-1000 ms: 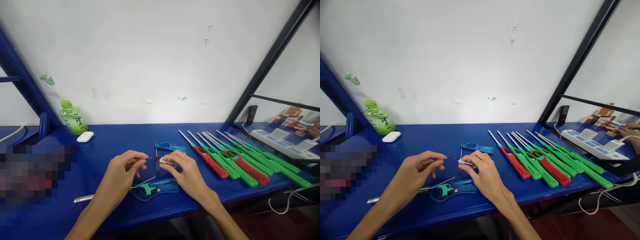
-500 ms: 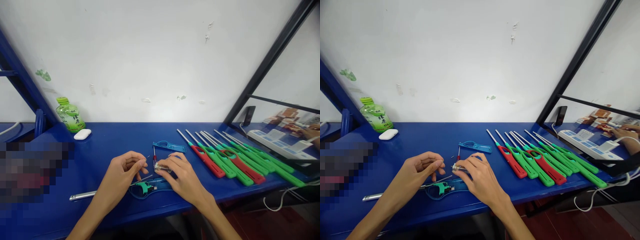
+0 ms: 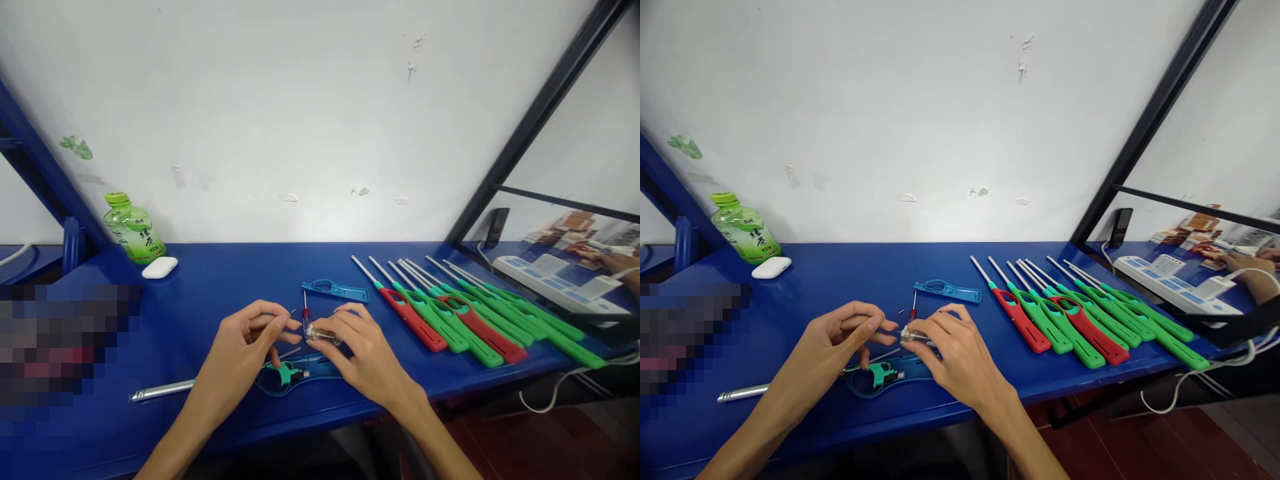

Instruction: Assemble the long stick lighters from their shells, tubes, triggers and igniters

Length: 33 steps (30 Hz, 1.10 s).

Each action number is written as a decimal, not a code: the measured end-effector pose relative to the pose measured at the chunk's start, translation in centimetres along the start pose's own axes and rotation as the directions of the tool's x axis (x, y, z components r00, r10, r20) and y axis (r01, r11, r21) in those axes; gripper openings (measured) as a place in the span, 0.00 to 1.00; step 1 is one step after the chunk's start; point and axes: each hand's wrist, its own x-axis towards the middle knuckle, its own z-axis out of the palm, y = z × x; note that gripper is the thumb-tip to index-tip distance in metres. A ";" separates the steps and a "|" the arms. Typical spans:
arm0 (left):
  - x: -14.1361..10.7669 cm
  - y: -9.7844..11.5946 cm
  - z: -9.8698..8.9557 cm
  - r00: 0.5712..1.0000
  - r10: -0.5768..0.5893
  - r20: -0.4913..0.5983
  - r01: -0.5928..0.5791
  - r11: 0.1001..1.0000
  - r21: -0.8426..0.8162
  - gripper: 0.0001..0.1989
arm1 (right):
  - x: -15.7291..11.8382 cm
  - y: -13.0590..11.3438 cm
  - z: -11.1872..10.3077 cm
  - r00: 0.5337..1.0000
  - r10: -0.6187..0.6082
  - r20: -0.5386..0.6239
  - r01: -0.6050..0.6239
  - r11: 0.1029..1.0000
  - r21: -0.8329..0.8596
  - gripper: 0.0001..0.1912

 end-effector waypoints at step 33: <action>-0.8 -0.2 1.2 0.998 -0.017 0.057 0.010 0.991 0.132 0.18 | -0.3 0.0 -0.2 0.998 -0.037 -0.056 0.037 0.999 0.007 0.02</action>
